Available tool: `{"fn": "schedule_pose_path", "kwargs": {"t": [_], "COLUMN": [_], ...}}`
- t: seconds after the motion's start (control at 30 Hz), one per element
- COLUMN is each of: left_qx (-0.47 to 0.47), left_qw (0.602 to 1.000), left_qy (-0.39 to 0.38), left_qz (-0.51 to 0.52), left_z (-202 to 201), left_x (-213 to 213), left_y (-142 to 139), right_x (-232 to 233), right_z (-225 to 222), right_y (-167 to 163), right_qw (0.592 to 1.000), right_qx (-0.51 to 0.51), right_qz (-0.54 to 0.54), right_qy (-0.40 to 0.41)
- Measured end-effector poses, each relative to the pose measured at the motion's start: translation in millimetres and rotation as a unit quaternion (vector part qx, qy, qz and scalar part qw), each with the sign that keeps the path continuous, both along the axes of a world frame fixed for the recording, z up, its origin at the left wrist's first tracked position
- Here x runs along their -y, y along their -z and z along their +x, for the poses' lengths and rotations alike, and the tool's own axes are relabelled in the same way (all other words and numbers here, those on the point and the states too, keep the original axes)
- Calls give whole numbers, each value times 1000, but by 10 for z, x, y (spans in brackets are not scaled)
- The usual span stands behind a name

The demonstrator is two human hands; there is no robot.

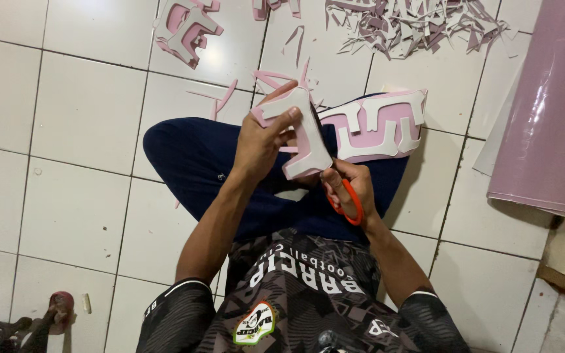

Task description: The person sits cross-legged on a tiled floor and trims excess pink and white foam from decorative letter shapes with red-handled scissors, working one letter at a time on their lap and setting finished letters aside with the growing pile of trimmed pieces.

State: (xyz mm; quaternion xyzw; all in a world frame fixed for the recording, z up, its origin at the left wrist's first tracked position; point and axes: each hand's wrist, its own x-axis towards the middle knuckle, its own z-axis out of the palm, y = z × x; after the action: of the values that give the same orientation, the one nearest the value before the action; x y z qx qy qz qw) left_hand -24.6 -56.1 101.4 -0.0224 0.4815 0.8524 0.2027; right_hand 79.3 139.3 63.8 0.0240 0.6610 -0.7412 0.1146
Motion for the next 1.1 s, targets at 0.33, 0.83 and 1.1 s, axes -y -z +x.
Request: {"fn": "schedule_pose_path", "kwargs": {"t": [0.33,0.83,1.1], "left_qx": [28,-108,-68], "left_qw": [999,964,974], "left_qy": [-44,128,-75], "left_qz": [-4,-208,-205], "left_z": [160,-50,-135], "left_x": [-157,202,364], "left_y": [158,-171,460], "right_x": [-6,-318,-391], "right_z": [-7,-30,-136], "right_y": [115,-60,290], "right_qw": [998,995,999], "right_qx": [-27,22,27], "right_qz": [-58,84,3], "right_qy": [-6,-57,23]}}
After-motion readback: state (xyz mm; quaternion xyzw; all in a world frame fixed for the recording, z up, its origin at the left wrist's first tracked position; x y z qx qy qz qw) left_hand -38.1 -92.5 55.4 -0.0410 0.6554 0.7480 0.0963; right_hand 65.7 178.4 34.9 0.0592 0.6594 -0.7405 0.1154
